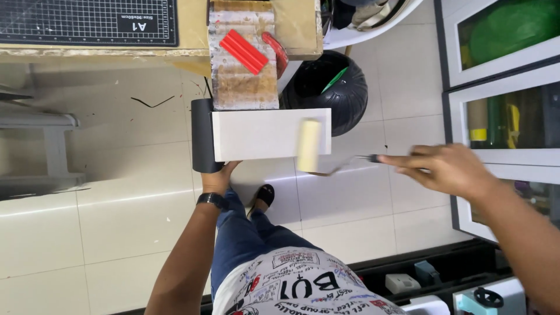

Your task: Applying black sheets to a white box using a roller for adhesive and a scraper for smoothing.

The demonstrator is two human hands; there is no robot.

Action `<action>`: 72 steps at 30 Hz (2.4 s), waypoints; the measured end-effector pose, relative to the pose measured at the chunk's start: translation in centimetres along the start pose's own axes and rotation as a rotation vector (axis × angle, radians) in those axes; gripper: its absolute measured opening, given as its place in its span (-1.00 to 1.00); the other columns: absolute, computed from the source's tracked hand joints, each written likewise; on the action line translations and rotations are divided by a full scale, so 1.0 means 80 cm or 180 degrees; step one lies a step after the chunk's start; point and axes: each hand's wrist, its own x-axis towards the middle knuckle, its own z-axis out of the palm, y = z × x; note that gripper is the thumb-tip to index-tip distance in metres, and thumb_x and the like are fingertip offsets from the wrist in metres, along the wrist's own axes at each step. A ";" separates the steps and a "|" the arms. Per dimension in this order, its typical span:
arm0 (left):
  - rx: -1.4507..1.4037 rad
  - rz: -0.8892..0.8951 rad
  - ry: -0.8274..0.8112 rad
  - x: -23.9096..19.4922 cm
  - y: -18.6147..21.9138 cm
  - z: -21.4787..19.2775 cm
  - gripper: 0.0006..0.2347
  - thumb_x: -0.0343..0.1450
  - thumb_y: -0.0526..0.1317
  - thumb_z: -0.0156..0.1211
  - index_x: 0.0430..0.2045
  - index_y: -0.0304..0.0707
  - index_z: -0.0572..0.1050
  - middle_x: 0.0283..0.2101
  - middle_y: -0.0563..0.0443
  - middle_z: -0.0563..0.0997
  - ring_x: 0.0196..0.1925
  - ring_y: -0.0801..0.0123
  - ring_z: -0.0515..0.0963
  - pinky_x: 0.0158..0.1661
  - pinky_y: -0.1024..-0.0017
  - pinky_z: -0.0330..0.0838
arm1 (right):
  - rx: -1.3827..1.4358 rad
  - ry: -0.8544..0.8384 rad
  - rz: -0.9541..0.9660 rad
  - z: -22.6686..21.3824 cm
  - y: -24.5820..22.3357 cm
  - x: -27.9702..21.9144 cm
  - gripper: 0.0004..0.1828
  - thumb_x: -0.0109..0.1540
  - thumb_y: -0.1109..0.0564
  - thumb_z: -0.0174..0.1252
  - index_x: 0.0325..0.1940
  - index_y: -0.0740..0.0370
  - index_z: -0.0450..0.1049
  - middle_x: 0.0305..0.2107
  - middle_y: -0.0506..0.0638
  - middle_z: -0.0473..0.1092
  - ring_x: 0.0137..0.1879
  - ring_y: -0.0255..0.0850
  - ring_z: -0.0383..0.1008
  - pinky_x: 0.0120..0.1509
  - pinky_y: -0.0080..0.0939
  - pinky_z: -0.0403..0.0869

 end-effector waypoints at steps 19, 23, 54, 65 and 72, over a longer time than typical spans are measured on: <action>0.0043 0.0063 0.0013 0.001 0.012 0.002 -0.60 0.29 -0.30 0.51 0.00 -0.31 0.54 0.04 -0.09 0.64 0.11 0.23 0.61 0.20 0.26 0.50 | 0.1119 -0.0916 0.3254 -0.016 -0.183 -0.064 -0.36 0.27 -0.24 0.05 0.40 -0.87 0.12 0.15 -0.36 0.51 -0.21 -0.17 0.70 -0.24 -0.03 0.71; 0.0100 0.0147 0.0041 0.000 -0.002 0.001 -0.61 0.31 -0.31 0.48 0.02 -0.33 0.54 0.06 -0.12 0.63 0.15 0.17 0.59 0.22 0.21 0.48 | 0.1162 -0.0763 0.2845 0.037 -0.232 -0.033 -0.33 0.38 -0.14 -0.09 0.58 -0.49 -0.04 -0.45 -0.12 0.45 -0.60 -0.21 0.43 -0.61 -0.23 0.41; 0.0328 -0.0298 0.0122 -0.010 -0.054 0.006 -0.43 0.24 -0.16 0.57 0.11 -0.30 0.45 0.00 -0.08 0.63 0.07 0.24 0.62 0.09 0.33 0.57 | -0.0081 -0.0698 0.0051 -0.046 -0.046 0.047 -0.42 0.31 -0.15 0.01 0.43 -0.57 0.22 -0.65 -0.25 0.29 -0.75 -0.26 0.14 -0.78 -0.22 0.23; 0.0618 -0.0844 -0.0107 -0.004 0.009 -0.007 -0.27 0.23 0.09 0.46 0.29 -0.13 0.31 0.22 0.02 0.53 0.32 0.21 0.45 0.34 0.27 0.27 | 0.0018 -0.0892 -0.0178 -0.051 -0.038 0.131 -0.40 0.32 -0.16 0.02 0.40 -0.83 0.15 -0.35 -0.36 0.54 -0.57 -0.23 0.39 -0.59 -0.18 0.33; -0.0066 0.0044 0.0132 -0.003 -0.020 0.003 -0.30 0.22 -0.12 0.57 0.25 -0.30 0.35 0.24 -0.11 0.51 0.33 0.13 0.45 0.37 0.16 0.27 | 0.0330 -0.0418 -0.0359 -0.037 -0.103 0.195 -0.48 0.33 -0.14 0.07 0.37 -0.69 0.30 -0.46 -0.29 0.49 -0.54 -0.19 0.42 -0.54 -0.11 0.38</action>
